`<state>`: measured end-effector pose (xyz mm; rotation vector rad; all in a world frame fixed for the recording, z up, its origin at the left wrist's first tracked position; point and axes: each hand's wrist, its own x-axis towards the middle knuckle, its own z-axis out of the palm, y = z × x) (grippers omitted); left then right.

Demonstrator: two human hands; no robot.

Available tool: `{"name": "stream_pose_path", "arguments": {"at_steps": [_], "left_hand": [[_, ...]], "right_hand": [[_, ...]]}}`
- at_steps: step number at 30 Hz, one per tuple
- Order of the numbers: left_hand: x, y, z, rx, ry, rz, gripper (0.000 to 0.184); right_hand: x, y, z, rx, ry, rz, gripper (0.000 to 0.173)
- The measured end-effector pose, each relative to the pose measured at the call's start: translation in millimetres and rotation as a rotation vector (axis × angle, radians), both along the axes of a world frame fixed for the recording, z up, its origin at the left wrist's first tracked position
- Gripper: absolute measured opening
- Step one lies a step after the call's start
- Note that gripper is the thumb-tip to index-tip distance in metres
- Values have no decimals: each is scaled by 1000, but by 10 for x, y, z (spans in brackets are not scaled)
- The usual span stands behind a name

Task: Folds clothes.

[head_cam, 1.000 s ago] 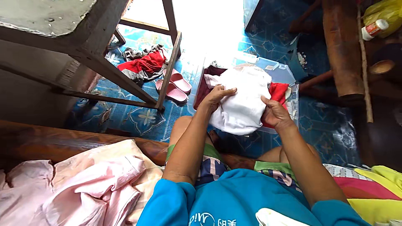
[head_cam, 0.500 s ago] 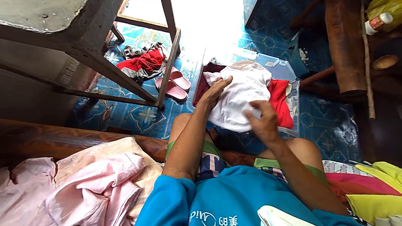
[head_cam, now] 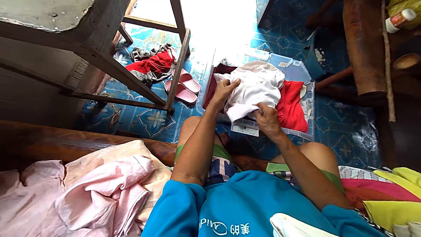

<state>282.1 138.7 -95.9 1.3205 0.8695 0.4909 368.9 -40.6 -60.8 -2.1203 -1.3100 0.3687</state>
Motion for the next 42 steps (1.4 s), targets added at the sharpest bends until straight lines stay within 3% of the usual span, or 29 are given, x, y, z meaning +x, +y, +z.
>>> {"name": "stream_pose_path", "arguments": {"at_steps": [2, 4, 7, 9, 11, 13, 16, 18, 22, 26, 31, 33, 35, 37, 39, 42], "left_hand": [[-28, 5, 43, 292, 172, 161, 48], [-56, -37, 136, 502, 94, 206, 50], [-9, -254, 258, 581, -240, -128, 57], [66, -462, 254, 668, -289, -284, 67], [92, -565, 229, 801, -246, -241, 48], [50, -519, 255, 828, -230, -175, 25], [-57, -364, 310, 804, -236, -206, 18], [-126, -321, 337, 804, -228, -232, 17], [-177, -421, 514, 829, -266, -162, 15], [-193, -583, 941, 854, -446, -104, 18], [-259, -604, 1470, 833, -585, -107, 10], [-293, -540, 1684, 926, -559, -188, 19], [-304, -476, 1911, 1042, -497, -236, 27], [-320, -403, 2121, 1104, -519, -249, 20], [-349, -360, 2303, 1104, -579, -228, 12], [-416, -349, 2492, 1085, -566, -161, 13]], "right_hand": [[152, 37, 140, 13, 123, -93, 21], [296, 137, 217, 108, 126, -164, 22], [483, 283, 287, 213, 81, -147, 21], [535, 327, 362, 231, 75, -99, 19], [523, 325, 427, 230, 112, -15, 15], [502, 279, 448, 218, 197, 97, 21], [498, 188, 420, 186, 234, 207, 33], [515, 129, 392, 156, 97, 189, 36], [508, 53, 387, 139, -181, -28, 22], [571, -9, 437, 290, -232, -47, 13], [750, -68, 1157, 583, 25, 52, 16], [822, -96, 1457, 705, 142, 119, 18], [853, -113, 1665, 828, 147, 186, 24], [856, -133, 1765, 932, 110, 287, 25], [834, -186, 1768, 951, 59, 392, 17], [737, -301, 1659, 772, 51, 441, 23]]}}
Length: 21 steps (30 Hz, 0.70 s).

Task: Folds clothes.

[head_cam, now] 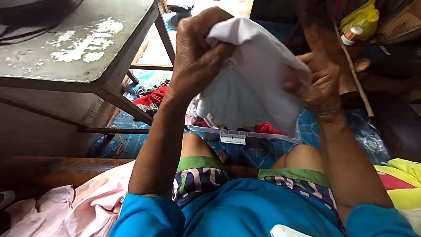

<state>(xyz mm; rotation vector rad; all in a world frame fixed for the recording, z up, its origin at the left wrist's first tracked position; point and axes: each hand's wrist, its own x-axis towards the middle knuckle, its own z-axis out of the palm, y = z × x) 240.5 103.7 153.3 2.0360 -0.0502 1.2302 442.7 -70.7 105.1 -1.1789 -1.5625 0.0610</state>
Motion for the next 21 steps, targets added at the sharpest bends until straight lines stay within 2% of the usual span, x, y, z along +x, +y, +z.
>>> {"name": "stream_pose_path", "arguments": {"at_steps": [4, 7, 9, 14, 18, 21], "left_hand": [[-121, -23, 118, -112, -73, 91, 26], [-202, -28, 134, -176, -141, 74, 32], [-259, 22, 104, -166, -121, 92, 30], [-418, 293, 21, -111, -99, 185, 26], [-509, 360, 54, -137, -62, 266, 25], [-506, 227, 110, -304, -107, 234, 29]], "right_hand": [[-1, 1, -527, -356, 24, -79, 9], [149, 42, -985, -427, 59, -109, 9], [188, -4, -1068, -432, 166, -133, 11], [454, -189, -777, -193, 406, -163, 19], [613, -326, -213, -1, 354, -232, 23], [679, -463, 154, 111, 271, -258, 25]]}}
